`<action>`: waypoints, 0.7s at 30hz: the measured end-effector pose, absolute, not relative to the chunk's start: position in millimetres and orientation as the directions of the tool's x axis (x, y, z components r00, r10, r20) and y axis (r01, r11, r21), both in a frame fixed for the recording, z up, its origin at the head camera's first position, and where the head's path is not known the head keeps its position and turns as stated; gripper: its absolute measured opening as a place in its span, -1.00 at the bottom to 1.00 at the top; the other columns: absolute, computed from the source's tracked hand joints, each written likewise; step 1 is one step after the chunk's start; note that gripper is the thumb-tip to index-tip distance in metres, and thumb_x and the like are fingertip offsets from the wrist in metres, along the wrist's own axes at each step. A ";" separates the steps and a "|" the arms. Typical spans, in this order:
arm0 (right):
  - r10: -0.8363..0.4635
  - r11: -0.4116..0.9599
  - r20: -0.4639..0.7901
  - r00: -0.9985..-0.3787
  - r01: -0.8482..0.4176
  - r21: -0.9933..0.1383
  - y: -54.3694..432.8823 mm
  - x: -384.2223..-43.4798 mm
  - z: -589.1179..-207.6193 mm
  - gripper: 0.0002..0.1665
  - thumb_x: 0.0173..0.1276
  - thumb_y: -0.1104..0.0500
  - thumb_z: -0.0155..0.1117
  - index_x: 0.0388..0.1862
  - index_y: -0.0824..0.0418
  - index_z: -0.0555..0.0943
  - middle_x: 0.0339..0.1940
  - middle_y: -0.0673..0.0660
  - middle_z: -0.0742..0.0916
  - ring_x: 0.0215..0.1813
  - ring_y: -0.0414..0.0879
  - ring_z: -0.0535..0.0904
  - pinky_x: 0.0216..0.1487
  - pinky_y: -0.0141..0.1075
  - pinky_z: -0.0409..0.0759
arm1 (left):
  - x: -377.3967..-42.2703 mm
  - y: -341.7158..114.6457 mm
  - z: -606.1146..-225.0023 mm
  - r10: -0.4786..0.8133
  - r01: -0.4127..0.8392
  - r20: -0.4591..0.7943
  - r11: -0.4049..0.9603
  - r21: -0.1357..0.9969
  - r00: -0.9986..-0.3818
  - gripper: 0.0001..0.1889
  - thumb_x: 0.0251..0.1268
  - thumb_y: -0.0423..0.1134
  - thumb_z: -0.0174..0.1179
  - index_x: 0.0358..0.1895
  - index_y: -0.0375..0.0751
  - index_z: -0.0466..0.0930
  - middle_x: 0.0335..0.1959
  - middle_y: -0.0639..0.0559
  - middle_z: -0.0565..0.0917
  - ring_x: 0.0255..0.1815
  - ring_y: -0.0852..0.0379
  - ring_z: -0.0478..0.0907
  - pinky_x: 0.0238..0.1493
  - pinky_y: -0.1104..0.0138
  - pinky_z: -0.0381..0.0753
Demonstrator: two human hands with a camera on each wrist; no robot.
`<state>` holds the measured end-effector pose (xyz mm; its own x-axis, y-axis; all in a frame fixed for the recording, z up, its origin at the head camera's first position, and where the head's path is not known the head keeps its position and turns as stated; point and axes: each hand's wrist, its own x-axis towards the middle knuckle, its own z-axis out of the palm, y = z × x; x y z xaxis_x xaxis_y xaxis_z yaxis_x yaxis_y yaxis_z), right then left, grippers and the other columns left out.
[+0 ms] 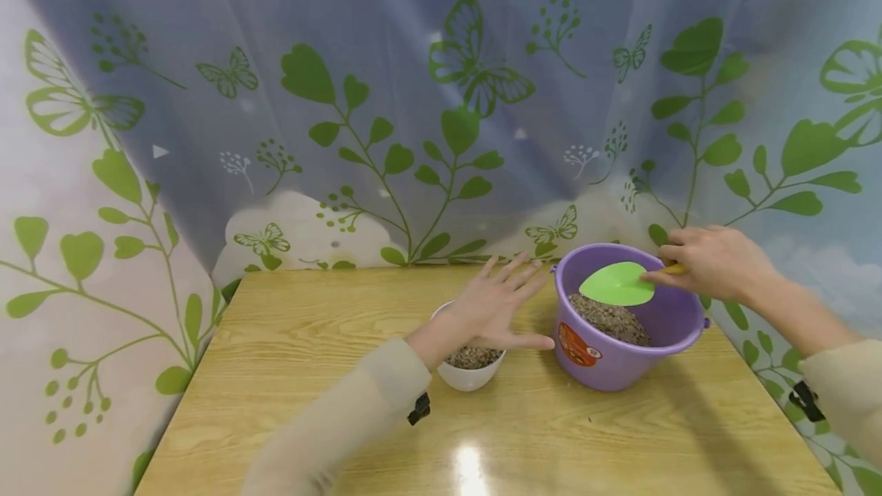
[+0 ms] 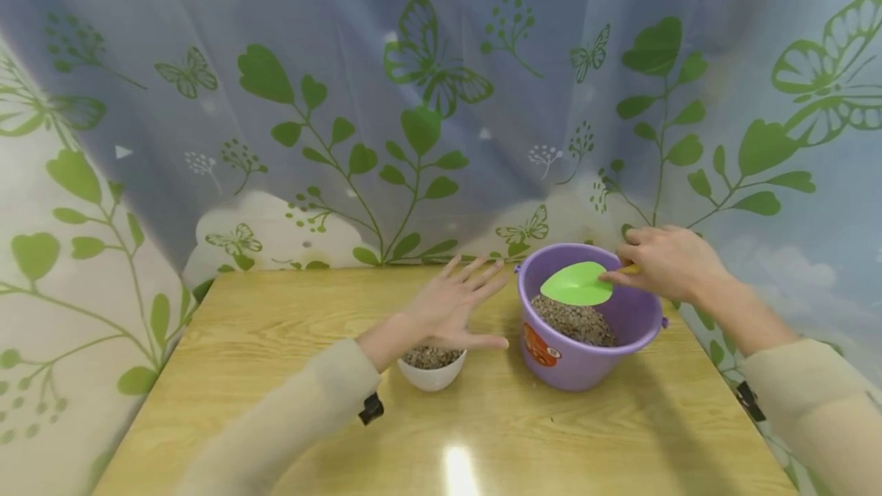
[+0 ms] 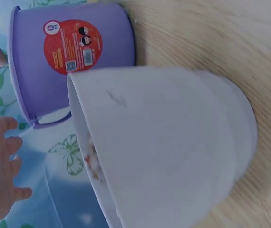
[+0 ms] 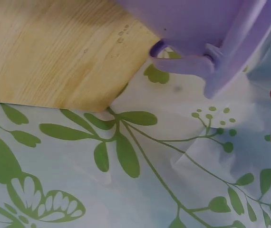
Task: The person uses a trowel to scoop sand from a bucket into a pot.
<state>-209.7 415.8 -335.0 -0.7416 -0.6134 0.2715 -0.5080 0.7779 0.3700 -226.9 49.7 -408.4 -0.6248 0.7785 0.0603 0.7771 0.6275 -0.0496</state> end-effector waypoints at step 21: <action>-0.767 0.598 0.136 -0.627 -0.624 0.503 413.7 -228.6 -365.8 -0.53 0.21 -0.36 0.50 -0.46 -0.04 0.64 -0.46 -0.07 0.62 -0.40 -0.19 0.48 -0.38 -0.25 0.56 | -225.9 88.2 -417.3 0.752 0.741 0.068 0.659 -0.131 -0.656 0.16 0.31 0.71 -0.24 0.77 0.03 -0.22 0.81 0.04 -0.14 0.84 -0.04 -0.24 0.80 -0.11 -0.16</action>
